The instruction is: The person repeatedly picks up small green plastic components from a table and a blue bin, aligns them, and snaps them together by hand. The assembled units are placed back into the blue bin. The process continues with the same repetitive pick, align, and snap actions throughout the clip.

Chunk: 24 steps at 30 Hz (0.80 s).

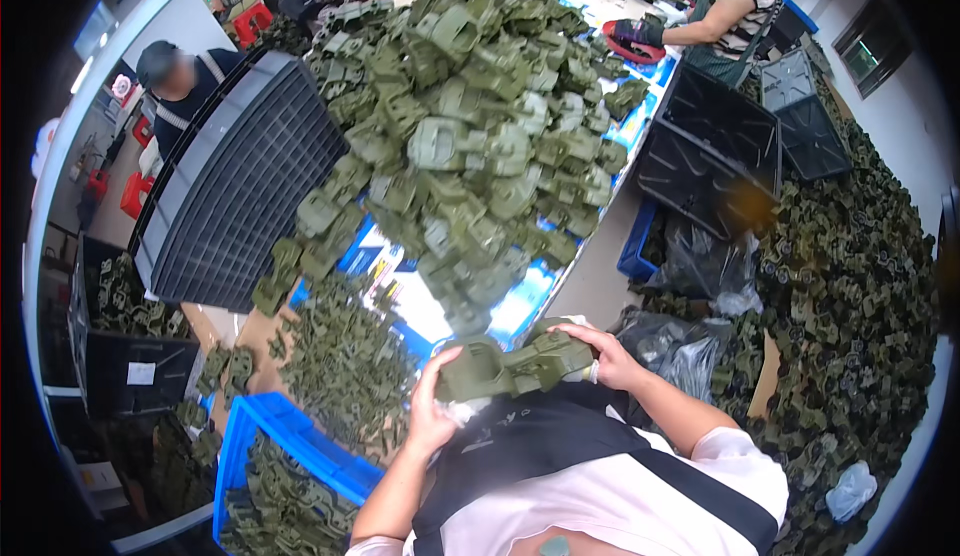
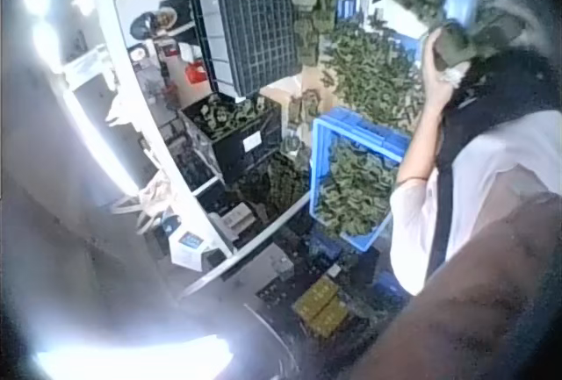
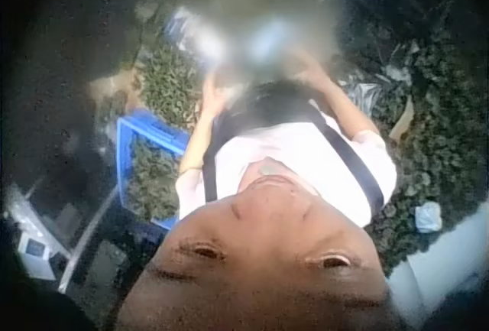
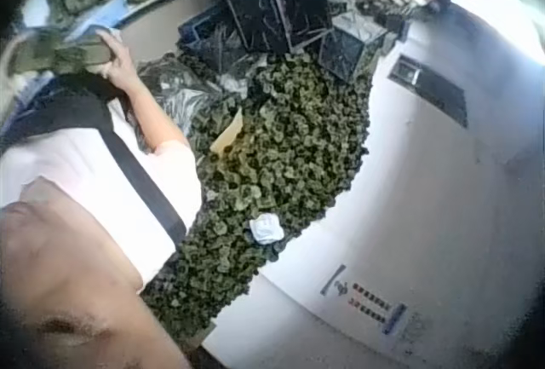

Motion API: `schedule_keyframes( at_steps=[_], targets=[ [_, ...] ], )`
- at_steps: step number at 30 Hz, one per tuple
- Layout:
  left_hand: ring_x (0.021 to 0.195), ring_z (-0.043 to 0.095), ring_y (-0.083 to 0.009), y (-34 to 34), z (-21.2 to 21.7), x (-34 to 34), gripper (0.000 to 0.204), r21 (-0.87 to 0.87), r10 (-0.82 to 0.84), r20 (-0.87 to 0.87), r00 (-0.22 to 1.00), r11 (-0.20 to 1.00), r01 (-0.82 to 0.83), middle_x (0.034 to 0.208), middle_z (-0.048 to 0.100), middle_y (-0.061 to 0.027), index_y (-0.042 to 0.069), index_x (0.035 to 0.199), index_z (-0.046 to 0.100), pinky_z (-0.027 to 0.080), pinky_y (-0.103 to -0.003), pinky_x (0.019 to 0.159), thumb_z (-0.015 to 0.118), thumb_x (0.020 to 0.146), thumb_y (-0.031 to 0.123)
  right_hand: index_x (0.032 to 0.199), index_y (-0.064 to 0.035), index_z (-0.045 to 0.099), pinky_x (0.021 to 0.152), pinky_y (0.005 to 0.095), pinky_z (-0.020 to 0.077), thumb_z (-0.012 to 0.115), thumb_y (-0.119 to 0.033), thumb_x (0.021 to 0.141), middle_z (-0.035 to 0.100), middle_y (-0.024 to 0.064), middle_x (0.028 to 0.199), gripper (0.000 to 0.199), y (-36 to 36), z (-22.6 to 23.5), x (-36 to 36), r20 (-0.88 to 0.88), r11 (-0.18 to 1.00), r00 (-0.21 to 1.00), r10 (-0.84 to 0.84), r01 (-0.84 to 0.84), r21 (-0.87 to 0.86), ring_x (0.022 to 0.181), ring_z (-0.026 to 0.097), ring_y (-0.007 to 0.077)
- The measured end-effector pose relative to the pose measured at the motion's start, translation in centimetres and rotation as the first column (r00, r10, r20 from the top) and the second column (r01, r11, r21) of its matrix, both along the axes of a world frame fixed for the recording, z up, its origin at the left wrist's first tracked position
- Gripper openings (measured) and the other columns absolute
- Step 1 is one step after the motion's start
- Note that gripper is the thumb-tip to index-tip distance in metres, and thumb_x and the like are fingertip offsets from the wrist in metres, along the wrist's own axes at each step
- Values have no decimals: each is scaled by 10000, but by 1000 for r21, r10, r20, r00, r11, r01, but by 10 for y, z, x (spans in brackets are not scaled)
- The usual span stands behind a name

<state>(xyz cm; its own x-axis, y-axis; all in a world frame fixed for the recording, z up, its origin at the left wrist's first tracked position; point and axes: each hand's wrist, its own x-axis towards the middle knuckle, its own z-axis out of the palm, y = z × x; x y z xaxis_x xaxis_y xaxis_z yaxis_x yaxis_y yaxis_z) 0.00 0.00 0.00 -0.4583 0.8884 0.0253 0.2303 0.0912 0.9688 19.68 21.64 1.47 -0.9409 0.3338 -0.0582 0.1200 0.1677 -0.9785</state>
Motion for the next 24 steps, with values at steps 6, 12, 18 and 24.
schedule_keyframes(
  at_steps=[6, 12, 18, 24],
  targets=[
    [1064, 561, -237, 148, 15, 12, 895, -41, -39, -169, 985, 999, 32, 1165, 569, -128, 75, 1335, 351, 436, -337, 919, 830, 581, 142, 1205, -100, 524, 941, 377, 363, 661, -226, 709, 549, 116, 1142, 530, 135, 17, 17, 18, 874, 999, -43, 29, 484, 1086, 477, 335],
    [1313, 244, -354, 214, 29, -29, 1221, 197, 326, 161, 932, 914, -354, 1413, 229, -233, 119, 1428, -25, 174, -468, 1074, 798, 576, 414, 1233, -45, 482, 610, 266, 490, 606, -283, 744, 542, 91, 1126, 558, 312, 3, -23, -154, 827, 820, -551, 562, 33, 822, 573, 145],
    [973, 539, -159, 121, 21, -39, 496, -137, 824, 42, 565, 565, -813, 1106, 566, -102, 78, 1315, 401, 418, -273, 843, 560, 848, 132, 1329, -152, 372, 431, 251, 471, 507, -67, 824, 552, 96, 893, 530, 602, -71, -169, -221, 499, 458, -861, 845, -191, 518, 502, 128],
    [978, 561, -184, 21, -15, -1, 486, -115, 950, -87, 302, 291, -950, 1083, 580, -119, 70, 1278, 456, 468, -288, 796, 575, 811, 132, 1199, -58, 512, 727, 293, 454, 508, -117, 838, 585, 98, 1092, 366, 775, -67, -225, -198, 891, 890, -410, 437, 118, 857, 566, 158]
  ],
)
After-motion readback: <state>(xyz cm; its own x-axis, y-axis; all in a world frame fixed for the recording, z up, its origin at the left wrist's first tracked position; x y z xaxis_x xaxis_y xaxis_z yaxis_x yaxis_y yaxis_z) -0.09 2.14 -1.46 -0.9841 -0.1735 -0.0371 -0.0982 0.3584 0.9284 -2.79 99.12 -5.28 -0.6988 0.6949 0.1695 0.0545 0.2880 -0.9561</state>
